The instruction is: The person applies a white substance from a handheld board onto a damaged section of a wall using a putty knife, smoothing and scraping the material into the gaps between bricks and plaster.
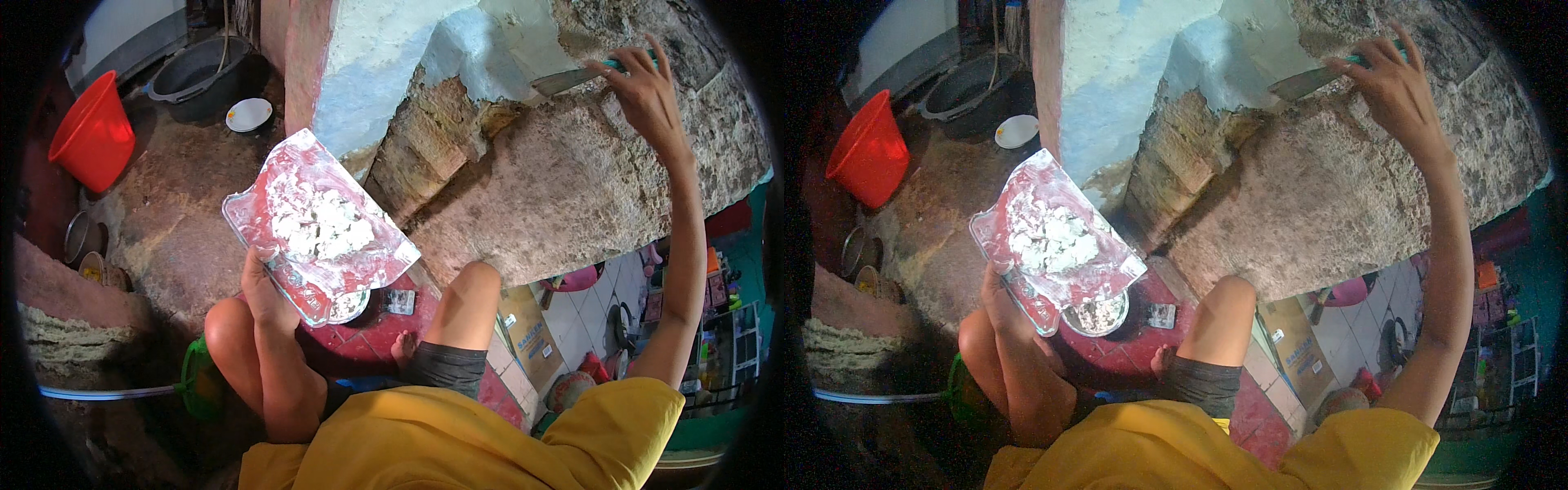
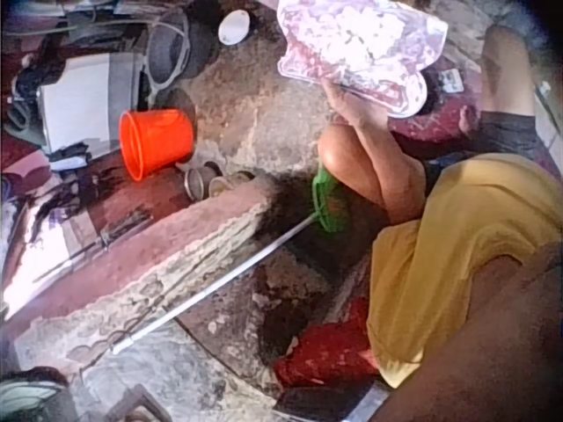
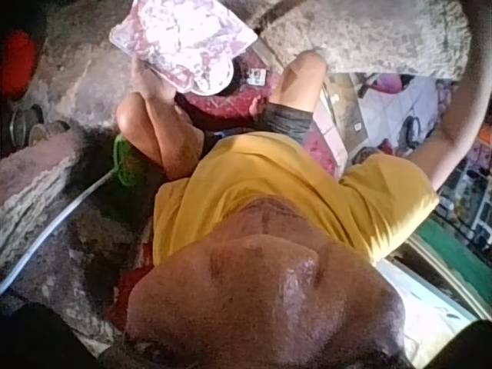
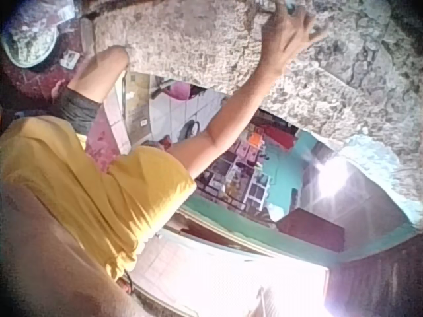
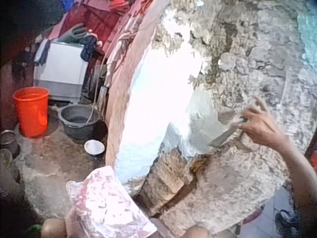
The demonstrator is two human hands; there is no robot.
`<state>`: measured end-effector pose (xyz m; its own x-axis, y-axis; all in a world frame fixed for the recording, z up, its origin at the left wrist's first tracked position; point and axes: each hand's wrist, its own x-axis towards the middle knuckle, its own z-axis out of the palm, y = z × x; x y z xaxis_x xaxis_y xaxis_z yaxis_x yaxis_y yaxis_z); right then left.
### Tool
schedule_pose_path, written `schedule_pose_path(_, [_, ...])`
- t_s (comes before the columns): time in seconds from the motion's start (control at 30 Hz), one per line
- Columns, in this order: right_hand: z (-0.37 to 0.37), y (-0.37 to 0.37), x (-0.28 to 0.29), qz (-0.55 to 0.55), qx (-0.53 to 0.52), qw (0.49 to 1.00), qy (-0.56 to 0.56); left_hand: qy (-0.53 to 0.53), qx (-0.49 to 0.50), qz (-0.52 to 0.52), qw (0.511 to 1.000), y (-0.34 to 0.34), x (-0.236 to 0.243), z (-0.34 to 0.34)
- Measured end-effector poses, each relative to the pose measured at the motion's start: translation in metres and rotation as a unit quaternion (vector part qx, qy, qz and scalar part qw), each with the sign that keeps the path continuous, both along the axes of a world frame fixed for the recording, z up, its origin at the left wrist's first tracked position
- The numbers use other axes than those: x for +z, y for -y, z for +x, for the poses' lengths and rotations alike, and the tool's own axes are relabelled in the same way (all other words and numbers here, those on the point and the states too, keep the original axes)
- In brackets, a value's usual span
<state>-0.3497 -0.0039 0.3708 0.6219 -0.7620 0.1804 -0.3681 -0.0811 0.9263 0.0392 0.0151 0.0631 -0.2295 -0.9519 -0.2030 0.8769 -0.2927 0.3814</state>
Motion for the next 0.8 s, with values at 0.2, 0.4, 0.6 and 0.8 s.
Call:
schedule_pose_path(0.2, [0.007, -0.029, 0.023, -0.042, 0.009, 0.999, -0.004, 0.004, -0.004, 0.002, 1.000, -0.002, -0.002, 0.000])
schedule_pose_path(0.4, [0.036, -0.063, -0.054, 0.129, 0.041, 0.937, 0.321, -0.021, -0.047, -0.016, 0.999, -0.007, 0.008, -0.005])
schedule_pose_path(0.6, [0.093, -0.060, -0.180, 0.433, 0.035, 0.580, 0.689, -0.040, -0.094, -0.036, 0.994, -0.011, 0.009, -0.011])
schedule_pose_path(0.8, [0.058, -0.061, -0.216, 0.428, 0.019, 0.553, 0.715, -0.032, -0.076, 0.003, 0.997, -0.001, -0.010, 0.007])
